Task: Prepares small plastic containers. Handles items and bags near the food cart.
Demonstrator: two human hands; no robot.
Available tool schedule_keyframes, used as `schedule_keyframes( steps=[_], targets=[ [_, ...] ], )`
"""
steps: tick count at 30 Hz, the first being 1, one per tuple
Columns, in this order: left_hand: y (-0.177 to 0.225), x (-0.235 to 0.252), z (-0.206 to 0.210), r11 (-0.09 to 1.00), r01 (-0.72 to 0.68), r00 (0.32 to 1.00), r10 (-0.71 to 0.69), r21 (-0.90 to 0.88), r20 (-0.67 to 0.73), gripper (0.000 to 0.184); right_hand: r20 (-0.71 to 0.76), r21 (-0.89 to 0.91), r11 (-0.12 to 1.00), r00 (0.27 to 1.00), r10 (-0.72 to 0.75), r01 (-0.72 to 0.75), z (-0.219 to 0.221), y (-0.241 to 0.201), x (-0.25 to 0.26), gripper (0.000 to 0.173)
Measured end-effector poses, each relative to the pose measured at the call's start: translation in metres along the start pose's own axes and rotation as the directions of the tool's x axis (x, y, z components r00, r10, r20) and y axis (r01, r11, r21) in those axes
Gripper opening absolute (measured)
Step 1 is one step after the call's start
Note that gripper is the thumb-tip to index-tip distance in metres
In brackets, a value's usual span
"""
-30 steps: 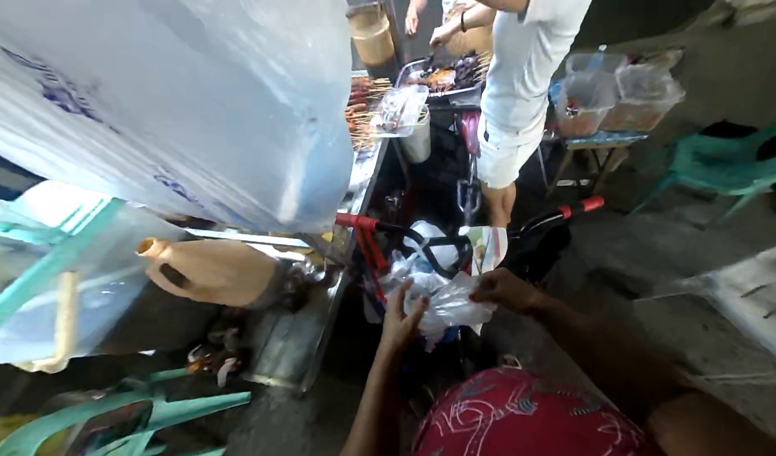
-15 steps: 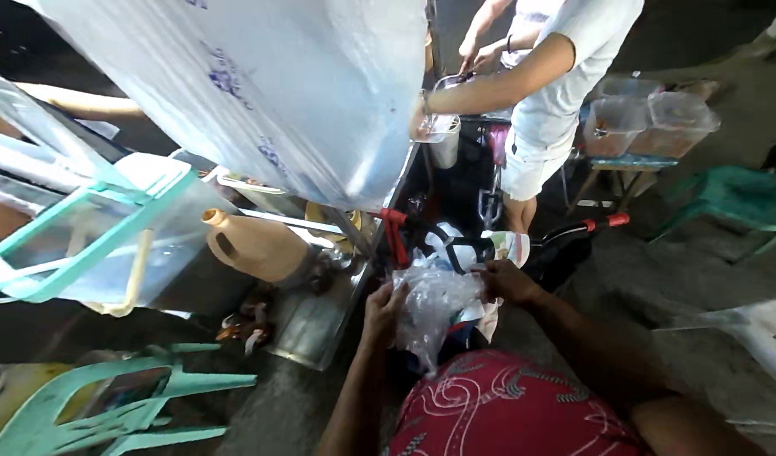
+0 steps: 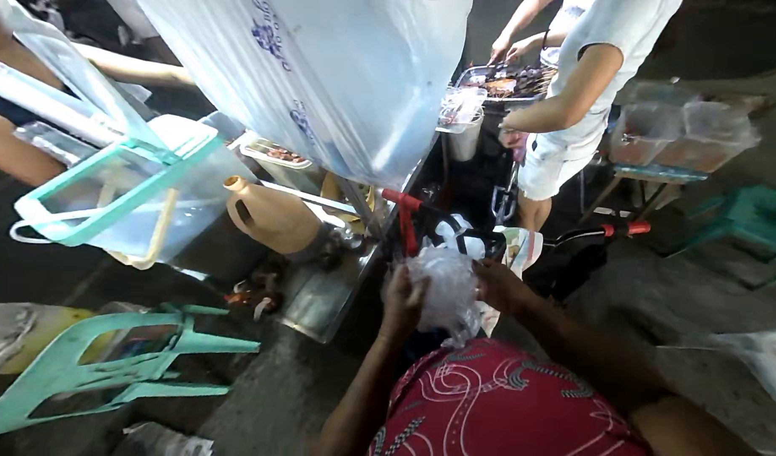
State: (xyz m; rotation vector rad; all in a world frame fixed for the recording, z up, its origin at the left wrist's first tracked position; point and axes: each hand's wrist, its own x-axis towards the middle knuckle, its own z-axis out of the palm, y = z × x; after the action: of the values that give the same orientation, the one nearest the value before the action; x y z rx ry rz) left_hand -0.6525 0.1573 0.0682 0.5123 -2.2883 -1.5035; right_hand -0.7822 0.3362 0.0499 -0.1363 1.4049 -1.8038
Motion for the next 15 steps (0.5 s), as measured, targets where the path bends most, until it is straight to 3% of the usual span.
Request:
schedule_keyframes(
  steps=[3,5,8,12,15],
  targets=[
    [0.013,-0.014,0.026,0.995,-0.006,0.962,-0.021,0.095,0.274,0.057,0.106,-0.212,0.967,0.987,-0.124,0.144,0.004,0.008,-0.002,0.034],
    [0.017,-0.017,0.035,0.978,-0.001,0.937,-0.071,0.207,0.343,0.062,0.162,-0.129,0.987,0.984,-0.078,0.099,0.014,0.006,-0.009,0.027],
    [0.013,-0.018,0.035,0.966,0.030,0.964,-0.097,0.257,0.249,0.039,0.301,-0.136,0.982,0.950,-0.086,0.132,0.014,0.007,-0.016,0.033],
    [0.005,-0.020,0.032,0.994,0.078,0.994,-0.082,0.073,0.066,0.035,0.457,-0.298,0.940,0.890,-0.014,0.168,0.007,0.012,-0.018,0.055],
    [0.002,-0.023,0.036,0.999,0.016,0.997,-0.013,0.043,-0.081,0.042,0.408,-0.407,0.907,0.910,0.076,0.106,-0.001,0.034,-0.013,0.036]
  ],
)
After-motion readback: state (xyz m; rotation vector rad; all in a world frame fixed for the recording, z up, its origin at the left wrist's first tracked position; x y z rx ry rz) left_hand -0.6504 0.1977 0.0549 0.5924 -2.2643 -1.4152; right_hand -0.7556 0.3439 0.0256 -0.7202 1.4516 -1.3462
